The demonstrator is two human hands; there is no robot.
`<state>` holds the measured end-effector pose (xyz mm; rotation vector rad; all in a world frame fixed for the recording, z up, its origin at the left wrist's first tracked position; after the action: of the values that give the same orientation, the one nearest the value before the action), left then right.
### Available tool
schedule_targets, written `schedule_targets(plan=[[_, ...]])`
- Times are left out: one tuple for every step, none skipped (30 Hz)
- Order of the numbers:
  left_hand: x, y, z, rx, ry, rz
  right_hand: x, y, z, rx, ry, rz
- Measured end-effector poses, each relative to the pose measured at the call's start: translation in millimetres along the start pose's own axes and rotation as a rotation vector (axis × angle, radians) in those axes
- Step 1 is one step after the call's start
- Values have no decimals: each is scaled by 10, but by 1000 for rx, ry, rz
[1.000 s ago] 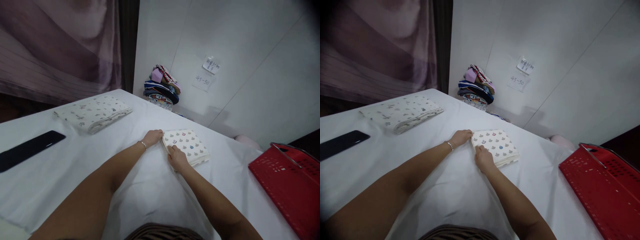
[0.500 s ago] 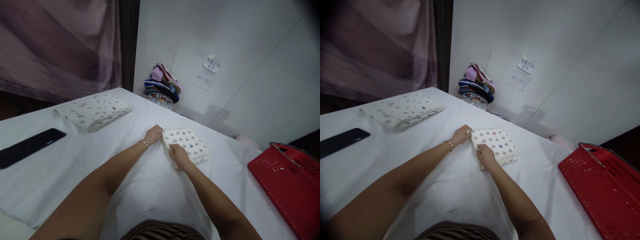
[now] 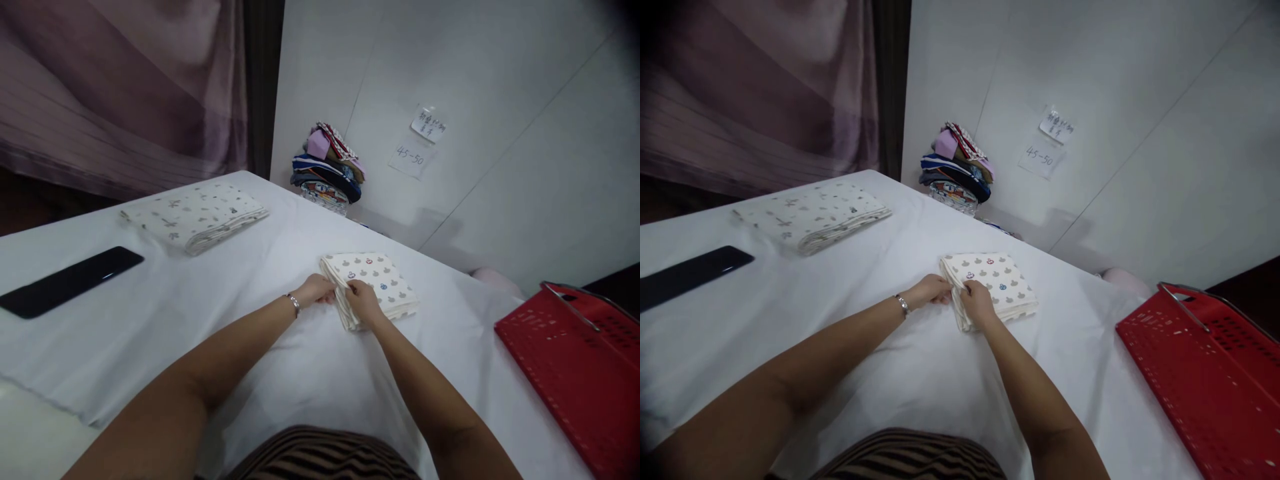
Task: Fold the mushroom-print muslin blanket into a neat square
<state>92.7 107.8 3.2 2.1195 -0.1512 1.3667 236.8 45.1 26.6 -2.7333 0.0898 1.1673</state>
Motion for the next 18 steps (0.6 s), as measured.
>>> schedule_targets(plan=[[-6, 13, 31, 1, 28, -5, 3, 2, 0, 3, 0, -7], [-11, 25, 59, 6, 56, -9, 4, 5, 1, 7, 1, -13], [-15, 37, 84, 14, 83, -12, 4, 8, 2, 12, 5, -17], [-19, 48, 107, 25, 108, -16, 0, 13, 3, 19, 11, -20], [-21, 58, 128, 39, 131, -20, -8, 19, 5, 24, 22, -22], [-21, 68, 149, 54, 151, -23, -19, 26, 8, 25, 38, -24], [-21, 77, 169, 70, 168, -27, -34, 34, 13, 21, 58, -27], [-19, 85, 188, 86, 183, -31, -52, 42, 20, 11, 81, -31], [-16, 93, 205, 101, 196, -34, -70, 51, 27, -1, 107, -36], [-13, 101, 220, 113, 206, -36, -88, 59, 34, -14, 133, -40], [-9, 109, 233, 123, 214, -37, -105, 66, 41, -29, 157, -44], [-5, 118, 243, 131, 219, -37, -122, 72, 48, -46, 180, -50], [0, 125, 251, 138, 223, -36, -137, 76, 54, -62, 202, -54], [4, 132, 256, 143, 226, -35, -152, 77, 59, -81, 225, -56], [7, 135, 260, 148, 227, -36, -168, 75, 62, -98, 252, -57], [10, 136, 262, 152, 227, -38, -186, 71, 64, -113, 283, -56], [11, 132, 263, 157, 226, -41, -205, 64, 63, -123, 320, -52], [10, 125, 264, 161, 223, -44, -225, 55, 62, -131, 360, -46]])
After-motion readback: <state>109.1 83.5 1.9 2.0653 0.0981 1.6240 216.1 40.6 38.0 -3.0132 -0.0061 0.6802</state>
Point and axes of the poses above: each hand's wrist, its own y-axis away from the middle knuckle, its own z-axis out of the palm, x = y × z, the point moved 2 cm from there along -y, towards the middle knuckle, and after that the axes turned 14 degrees about -y, right-handed, at the moved point
